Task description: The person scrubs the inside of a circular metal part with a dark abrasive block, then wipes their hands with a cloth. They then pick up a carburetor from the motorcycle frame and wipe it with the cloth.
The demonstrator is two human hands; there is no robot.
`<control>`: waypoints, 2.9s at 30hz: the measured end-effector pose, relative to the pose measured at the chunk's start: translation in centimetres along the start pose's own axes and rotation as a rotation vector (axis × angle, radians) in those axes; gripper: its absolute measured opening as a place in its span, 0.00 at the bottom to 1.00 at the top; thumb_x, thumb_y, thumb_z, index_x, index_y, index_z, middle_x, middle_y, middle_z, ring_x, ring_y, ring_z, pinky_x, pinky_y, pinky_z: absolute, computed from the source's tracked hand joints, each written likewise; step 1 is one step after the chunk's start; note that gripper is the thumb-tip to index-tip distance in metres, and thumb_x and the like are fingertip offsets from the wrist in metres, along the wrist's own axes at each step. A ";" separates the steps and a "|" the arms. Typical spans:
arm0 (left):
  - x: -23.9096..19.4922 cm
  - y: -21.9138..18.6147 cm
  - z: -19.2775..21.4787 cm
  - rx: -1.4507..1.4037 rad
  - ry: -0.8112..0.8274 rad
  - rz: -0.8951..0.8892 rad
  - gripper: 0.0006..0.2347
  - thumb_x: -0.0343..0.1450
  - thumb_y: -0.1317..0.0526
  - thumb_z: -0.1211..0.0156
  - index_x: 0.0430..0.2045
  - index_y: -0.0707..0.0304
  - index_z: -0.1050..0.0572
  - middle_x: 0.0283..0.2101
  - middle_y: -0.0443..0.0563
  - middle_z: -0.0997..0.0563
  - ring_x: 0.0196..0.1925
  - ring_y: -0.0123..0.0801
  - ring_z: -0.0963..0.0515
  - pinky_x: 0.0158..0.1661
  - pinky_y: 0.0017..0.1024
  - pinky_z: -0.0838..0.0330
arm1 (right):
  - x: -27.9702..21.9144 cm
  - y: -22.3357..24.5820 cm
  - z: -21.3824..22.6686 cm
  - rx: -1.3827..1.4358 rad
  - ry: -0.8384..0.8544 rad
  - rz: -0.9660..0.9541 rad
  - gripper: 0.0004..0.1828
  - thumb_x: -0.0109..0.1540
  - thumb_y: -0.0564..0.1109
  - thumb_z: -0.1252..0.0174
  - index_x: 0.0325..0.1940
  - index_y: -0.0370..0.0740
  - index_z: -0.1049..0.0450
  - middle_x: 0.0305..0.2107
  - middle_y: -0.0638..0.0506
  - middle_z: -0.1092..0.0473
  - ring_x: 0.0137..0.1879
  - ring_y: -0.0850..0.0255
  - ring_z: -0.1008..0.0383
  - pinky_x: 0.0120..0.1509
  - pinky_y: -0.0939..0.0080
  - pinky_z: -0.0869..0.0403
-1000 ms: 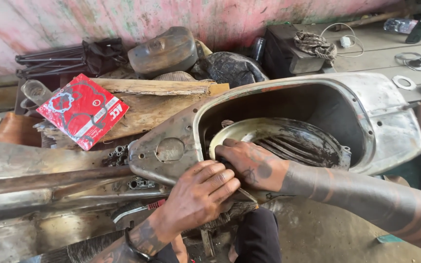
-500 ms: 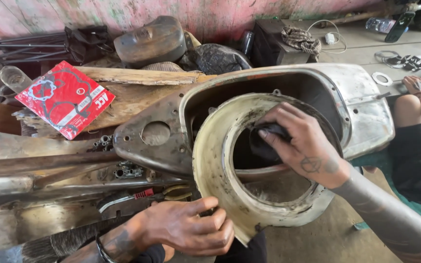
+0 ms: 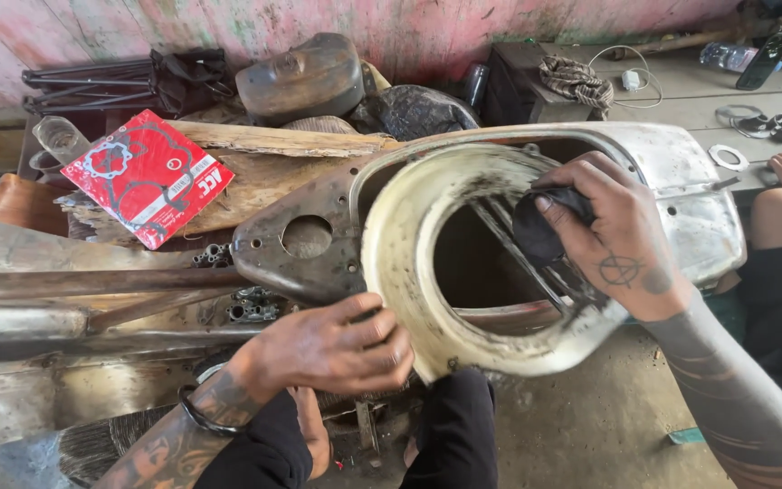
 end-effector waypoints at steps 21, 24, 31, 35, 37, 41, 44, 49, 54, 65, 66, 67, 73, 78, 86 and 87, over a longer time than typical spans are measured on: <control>-4.1 6.6 -2.4 -0.255 0.019 0.725 0.44 0.70 0.23 0.67 0.77 0.48 0.60 0.81 0.61 0.59 0.83 0.62 0.52 0.79 0.72 0.59 | 5.7 3.5 -5.6 0.115 0.149 0.177 0.10 0.65 0.39 0.39 0.49 0.33 0.27 0.42 0.43 0.29 0.45 0.49 0.26 0.51 0.50 0.26; -3.0 8.1 -2.9 -0.179 0.283 0.907 0.57 0.54 0.17 0.51 0.70 0.65 0.43 0.76 0.74 0.52 0.79 0.65 0.51 0.75 0.60 0.62 | 8.3 4.5 -7.6 0.117 0.122 0.235 0.10 0.66 0.38 0.43 0.50 0.31 0.30 0.46 0.39 0.33 0.46 0.45 0.27 0.51 0.46 0.24; -2.0 8.3 -2.6 -0.214 0.169 0.936 0.49 0.53 0.19 0.48 0.41 0.77 0.27 0.72 0.77 0.40 0.76 0.49 0.39 0.74 0.57 0.55 | 7.2 3.9 -13.4 0.185 0.215 0.281 0.15 0.66 0.43 0.46 0.54 0.33 0.29 0.53 0.36 0.35 0.52 0.39 0.26 0.58 0.43 0.26; -2.3 8.4 -2.9 -0.254 0.159 0.946 0.47 0.53 0.20 0.47 0.40 0.76 0.27 0.70 0.78 0.37 0.73 0.51 0.34 0.73 0.57 0.53 | 4.5 4.7 -14.2 -0.217 0.265 0.404 0.29 0.60 0.57 0.43 0.57 0.36 0.28 0.57 0.35 0.36 0.60 0.39 0.35 0.63 0.39 0.32; -2.4 8.3 -3.0 -0.263 0.139 0.952 0.47 0.51 0.21 0.44 0.39 0.75 0.27 0.71 0.77 0.39 0.73 0.52 0.33 0.73 0.57 0.49 | 3.1 5.1 -13.6 -0.296 0.276 0.452 0.33 0.56 0.59 0.40 0.59 0.37 0.29 0.58 0.37 0.38 0.58 0.41 0.36 0.59 0.40 0.31; -2.6 8.3 -2.9 -0.256 0.103 0.940 0.46 0.52 0.22 0.43 0.41 0.74 0.24 0.69 0.76 0.37 0.71 0.58 0.32 0.72 0.56 0.45 | -0.3 5.3 -12.1 0.056 0.515 0.567 0.20 0.64 0.42 0.49 0.59 0.38 0.27 0.56 0.35 0.34 0.58 0.41 0.32 0.66 0.41 0.32; -3.1 8.2 -3.2 -0.258 0.118 0.965 0.45 0.50 0.22 0.40 0.41 0.70 0.24 0.71 0.72 0.39 0.71 0.64 0.33 0.71 0.53 0.43 | 0.0 5.5 -10.9 0.312 0.563 0.575 0.14 0.64 0.40 0.49 0.51 0.39 0.23 0.52 0.38 0.31 0.56 0.43 0.29 0.62 0.44 0.29; -3.5 7.8 -3.7 -0.273 0.154 0.986 0.47 0.50 0.21 0.40 0.46 0.69 0.25 0.74 0.68 0.43 0.73 0.74 0.38 0.70 0.55 0.40 | 3.2 3.4 -14.3 0.113 0.490 0.522 0.20 0.63 0.41 0.48 0.59 0.41 0.25 0.49 0.35 0.33 0.53 0.42 0.28 0.57 0.40 0.26; -3.2 8.1 -3.3 -0.240 0.141 0.980 0.45 0.49 0.21 0.41 0.36 0.72 0.24 0.72 0.70 0.39 0.71 0.72 0.34 0.70 0.53 0.41 | 4.9 2.2 -15.3 -0.086 0.349 0.442 0.25 0.59 0.40 0.43 0.62 0.42 0.24 0.57 0.25 0.33 0.65 0.34 0.33 0.75 0.41 0.36; -2.7 8.4 -2.7 -0.265 0.088 0.920 0.44 0.53 0.22 0.44 0.32 0.76 0.27 0.68 0.81 0.37 0.71 0.61 0.31 0.71 0.55 0.42 | 1.4 3.7 -10.1 0.227 0.562 0.281 0.11 0.64 0.43 0.44 0.48 0.42 0.20 0.47 0.44 0.26 0.49 0.55 0.20 0.53 0.57 0.18; -2.6 8.4 -2.6 -0.269 0.085 0.916 0.44 0.52 0.22 0.42 0.33 0.76 0.27 0.68 0.81 0.37 0.71 0.62 0.32 0.71 0.56 0.42 | 3.1 2.3 -10.2 0.116 0.463 0.157 0.14 0.66 0.43 0.47 0.52 0.42 0.21 0.49 0.43 0.24 0.53 0.53 0.21 0.55 0.54 0.19; -2.5 8.3 -2.6 -0.270 0.085 0.911 0.44 0.52 0.22 0.42 0.33 0.76 0.27 0.68 0.81 0.37 0.71 0.62 0.32 0.71 0.56 0.42 | 4.2 2.2 -11.4 0.114 0.459 0.154 0.14 0.66 0.43 0.47 0.52 0.42 0.21 0.49 0.43 0.24 0.53 0.53 0.21 0.55 0.54 0.19; -2.6 8.7 -2.5 -0.259 0.092 0.942 0.42 0.53 0.22 0.46 0.28 0.72 0.29 0.69 0.77 0.36 0.69 0.60 0.29 0.70 0.51 0.41 | 5.9 4.3 -14.3 0.019 0.175 0.274 0.15 0.66 0.41 0.46 0.54 0.32 0.24 0.53 0.36 0.29 0.59 0.42 0.30 0.68 0.40 0.33; -2.6 8.5 -2.8 -0.281 0.089 0.937 0.45 0.51 0.23 0.35 0.37 0.76 0.25 0.68 0.80 0.36 0.71 0.59 0.31 0.71 0.53 0.42 | 1.0 7.8 -12.1 0.312 0.375 0.532 0.18 0.63 0.33 0.61 0.49 0.27 0.27 0.52 0.32 0.28 0.54 0.39 0.28 0.63 0.40 0.30; -2.5 8.3 -2.7 -0.243 0.101 0.944 0.44 0.52 0.21 0.40 0.35 0.73 0.24 0.69 0.74 0.35 0.68 0.58 0.28 0.70 0.56 0.41 | -5.2 6.6 -7.1 0.343 0.553 0.492 0.14 0.62 0.33 0.50 0.47 0.35 0.21 0.52 0.43 0.24 0.52 0.45 0.23 0.63 0.45 0.27; -2.4 8.4 -2.6 -0.247 0.093 0.965 0.43 0.53 0.22 0.41 0.35 0.72 0.24 0.70 0.72 0.36 0.66 0.60 0.25 0.70 0.58 0.40 | -5.7 6.7 -6.2 0.278 0.515 0.538 0.11 0.63 0.33 0.48 0.45 0.33 0.21 0.52 0.44 0.24 0.51 0.45 0.23 0.56 0.48 0.22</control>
Point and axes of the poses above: each hand's wrist, its own x-axis towards the middle knuckle, its own z-axis out of the back of the hand, y = z × x, the point moved 7 cm from there along x, towards the middle knuckle
